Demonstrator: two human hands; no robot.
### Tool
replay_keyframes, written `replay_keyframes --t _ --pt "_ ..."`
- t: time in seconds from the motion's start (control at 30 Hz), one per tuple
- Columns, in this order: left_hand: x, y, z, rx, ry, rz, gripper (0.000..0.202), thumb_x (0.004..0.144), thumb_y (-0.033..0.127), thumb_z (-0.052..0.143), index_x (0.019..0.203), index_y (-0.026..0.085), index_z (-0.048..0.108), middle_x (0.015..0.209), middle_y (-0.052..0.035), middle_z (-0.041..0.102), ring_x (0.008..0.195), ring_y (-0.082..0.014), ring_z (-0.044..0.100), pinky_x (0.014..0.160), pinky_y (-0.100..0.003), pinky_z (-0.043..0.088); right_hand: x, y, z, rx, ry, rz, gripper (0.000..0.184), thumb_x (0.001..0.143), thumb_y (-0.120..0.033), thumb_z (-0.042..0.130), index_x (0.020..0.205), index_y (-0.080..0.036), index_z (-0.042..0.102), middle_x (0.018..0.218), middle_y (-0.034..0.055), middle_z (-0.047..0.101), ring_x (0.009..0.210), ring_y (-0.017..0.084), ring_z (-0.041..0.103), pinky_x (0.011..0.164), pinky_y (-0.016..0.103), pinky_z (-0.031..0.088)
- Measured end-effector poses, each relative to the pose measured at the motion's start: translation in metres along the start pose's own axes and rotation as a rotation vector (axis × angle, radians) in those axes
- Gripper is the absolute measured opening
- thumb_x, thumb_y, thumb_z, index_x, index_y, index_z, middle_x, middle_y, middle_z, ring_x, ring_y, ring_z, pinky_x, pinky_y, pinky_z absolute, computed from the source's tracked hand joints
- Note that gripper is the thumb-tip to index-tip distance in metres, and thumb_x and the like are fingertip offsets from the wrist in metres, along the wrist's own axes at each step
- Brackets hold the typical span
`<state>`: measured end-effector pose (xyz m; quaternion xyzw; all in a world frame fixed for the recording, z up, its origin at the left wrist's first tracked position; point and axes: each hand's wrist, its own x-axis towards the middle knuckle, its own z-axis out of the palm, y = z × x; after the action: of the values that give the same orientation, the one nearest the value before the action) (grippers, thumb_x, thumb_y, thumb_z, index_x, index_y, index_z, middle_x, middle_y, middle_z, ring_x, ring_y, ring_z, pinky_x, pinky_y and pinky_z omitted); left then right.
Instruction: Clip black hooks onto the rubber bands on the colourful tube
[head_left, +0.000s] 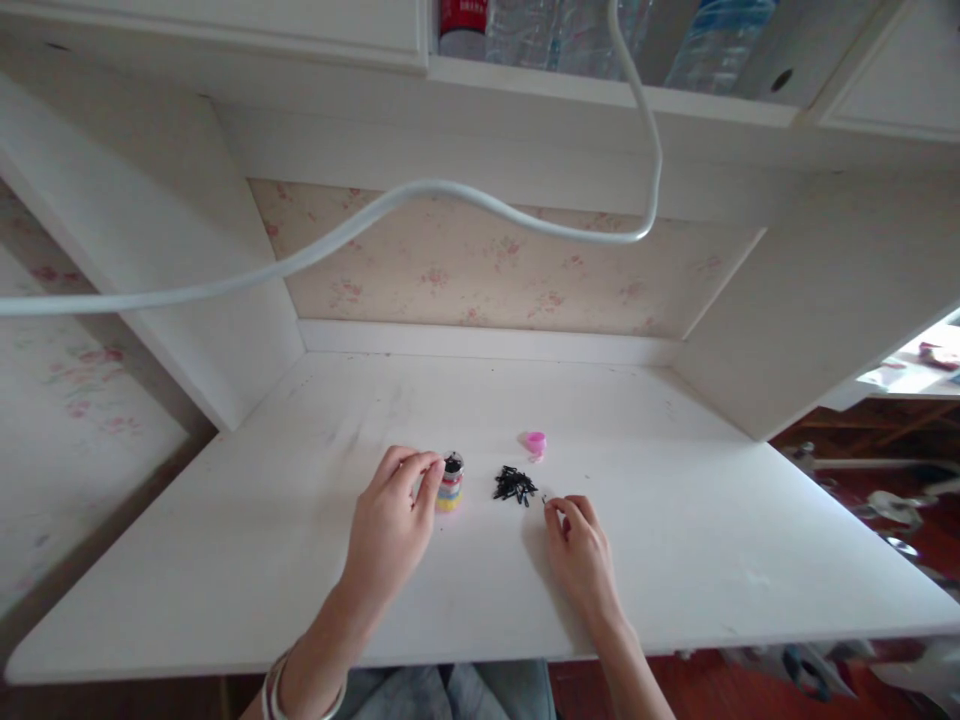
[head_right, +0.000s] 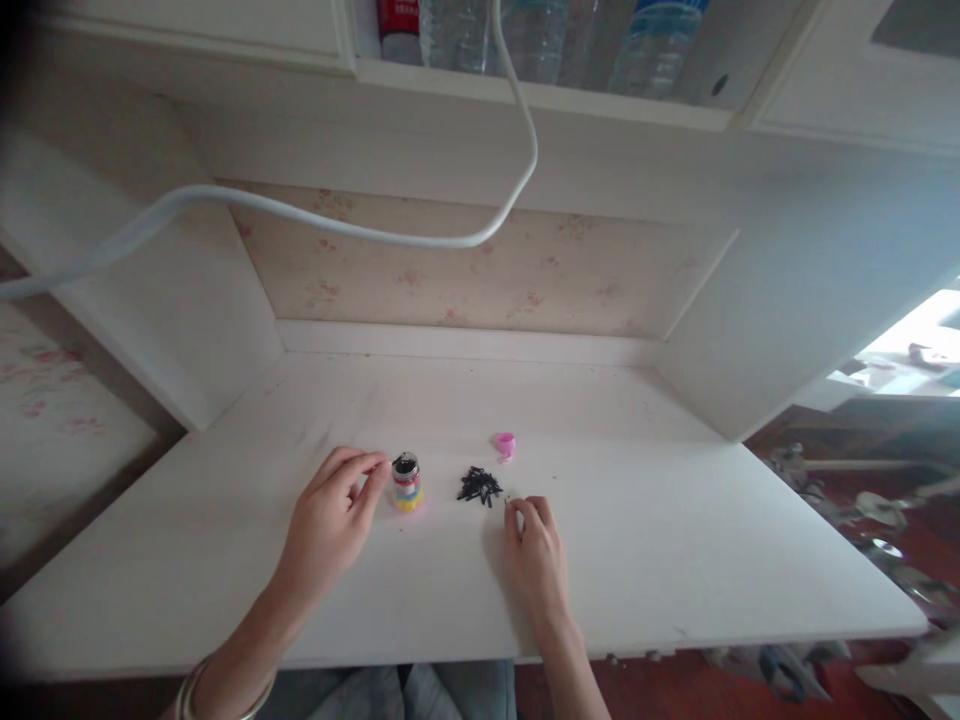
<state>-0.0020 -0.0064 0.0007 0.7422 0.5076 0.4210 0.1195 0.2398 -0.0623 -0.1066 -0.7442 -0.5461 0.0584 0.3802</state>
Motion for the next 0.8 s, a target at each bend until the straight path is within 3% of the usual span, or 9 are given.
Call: replay_keyframes --t 0.2,0.4,0.6,0.8 --pt "0.005 -0.008 0.011 0.112 -0.05 0.024 0.027 0.095 0.033 0.042 0.098 0.02 0.065 0.097 -0.0037 0.063 0.076 -0.0116 0.062 0.068 -0.022 0.048 0.001 0.001 0.0 0.043 0.047 0.03 0.039 0.094 -0.048 0.038 0.087 -0.02 0.064 0.098 0.0072 0.06 0.066 0.015 0.057 0.068 0.031 0.045" --pt "0.007 -0.01 0.01 0.12 -0.104 0.038 0.029 0.096 0.034 0.041 0.101 0.022 0.067 0.095 -0.0036 0.062 0.077 -0.0115 0.063 0.071 -0.021 0.05 0.001 0.002 -0.001 0.041 0.037 0.04 0.039 0.093 -0.05 0.04 0.087 -0.02 0.065 0.097 0.0063 0.06 0.064 0.015 0.057 0.066 0.031 0.045" --pt "0.008 -0.014 0.006 -0.016 -0.117 0.021 0.033 0.097 0.034 0.038 0.102 0.021 0.067 0.096 -0.0047 0.062 0.084 -0.0144 0.062 0.075 -0.024 0.049 0.001 0.0 -0.002 0.06 0.044 0.046 0.039 0.093 -0.049 0.041 0.088 -0.02 0.066 0.098 0.0064 0.061 0.065 0.015 0.056 0.068 0.031 0.046" --pt "-0.004 -0.022 0.0 -0.118 -0.096 -0.066 0.032 0.096 0.037 0.04 0.1 0.02 0.066 0.096 -0.0051 0.063 0.079 -0.0141 0.059 0.073 -0.026 0.049 0.001 -0.004 0.0 0.139 0.082 0.087 0.04 0.09 -0.051 0.044 0.085 -0.019 0.067 0.099 0.0072 0.061 0.066 0.015 0.056 0.068 0.031 0.047"
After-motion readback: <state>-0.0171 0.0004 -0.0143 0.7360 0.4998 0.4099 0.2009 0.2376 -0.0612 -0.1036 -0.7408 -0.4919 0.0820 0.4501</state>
